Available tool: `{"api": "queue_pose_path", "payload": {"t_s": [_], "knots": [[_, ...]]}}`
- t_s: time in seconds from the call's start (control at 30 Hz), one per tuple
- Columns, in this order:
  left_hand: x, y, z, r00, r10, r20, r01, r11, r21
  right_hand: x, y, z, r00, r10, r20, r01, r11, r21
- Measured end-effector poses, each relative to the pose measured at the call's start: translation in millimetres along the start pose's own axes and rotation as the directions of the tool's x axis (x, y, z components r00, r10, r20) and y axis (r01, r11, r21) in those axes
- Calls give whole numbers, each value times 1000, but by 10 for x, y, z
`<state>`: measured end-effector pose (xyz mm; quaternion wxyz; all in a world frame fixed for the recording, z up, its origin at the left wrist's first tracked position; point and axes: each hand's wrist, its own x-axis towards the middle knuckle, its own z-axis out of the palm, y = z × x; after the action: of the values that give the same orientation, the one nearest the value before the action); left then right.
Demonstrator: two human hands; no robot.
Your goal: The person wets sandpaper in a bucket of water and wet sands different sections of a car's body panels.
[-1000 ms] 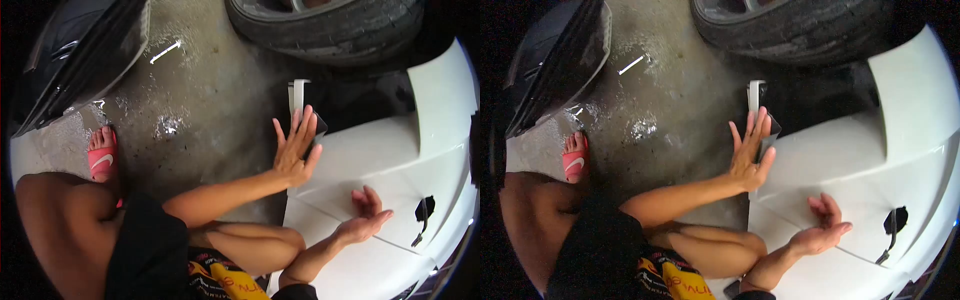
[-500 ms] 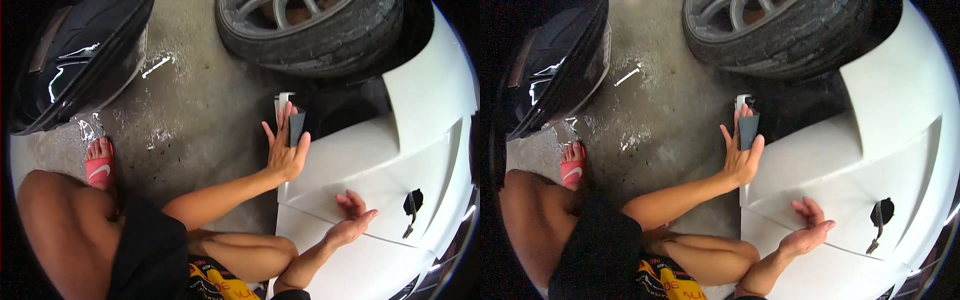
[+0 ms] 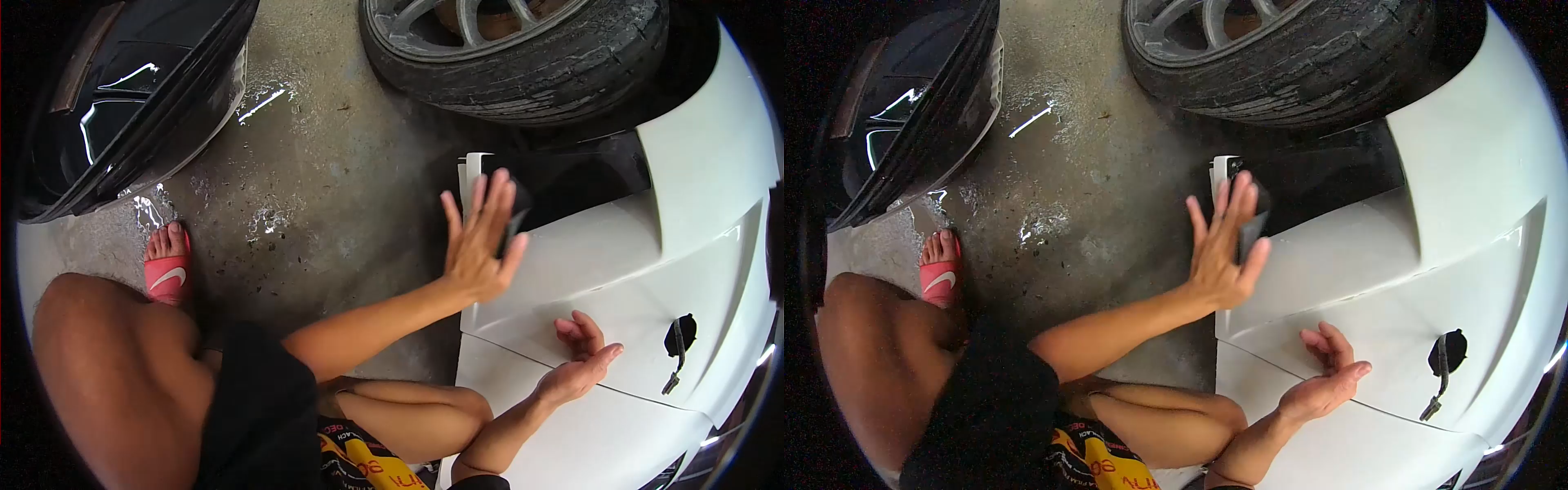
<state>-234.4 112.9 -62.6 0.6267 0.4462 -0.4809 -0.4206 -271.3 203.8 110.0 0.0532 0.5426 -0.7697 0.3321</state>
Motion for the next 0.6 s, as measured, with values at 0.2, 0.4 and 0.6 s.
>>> {"api": "queue_pose_path", "payload": {"t_s": [0.2, 0.4, 0.6], "knots": [[-578, 361, -412, 982, -166, 92, 190, 845, -500, -97, -29, 197, 871, -27, 491, -95, 971, 221], [-434, 1144, -968, 807, -393, 441, 568, 312, -761, -164, -62, 612, 574, -169, 801, -585, 600, 546], [-73, 970, -976, 842, -487, 232, 454, 407, -792, -63, -343, 848, 626, -223, 747, -565, 531, 632]]}}
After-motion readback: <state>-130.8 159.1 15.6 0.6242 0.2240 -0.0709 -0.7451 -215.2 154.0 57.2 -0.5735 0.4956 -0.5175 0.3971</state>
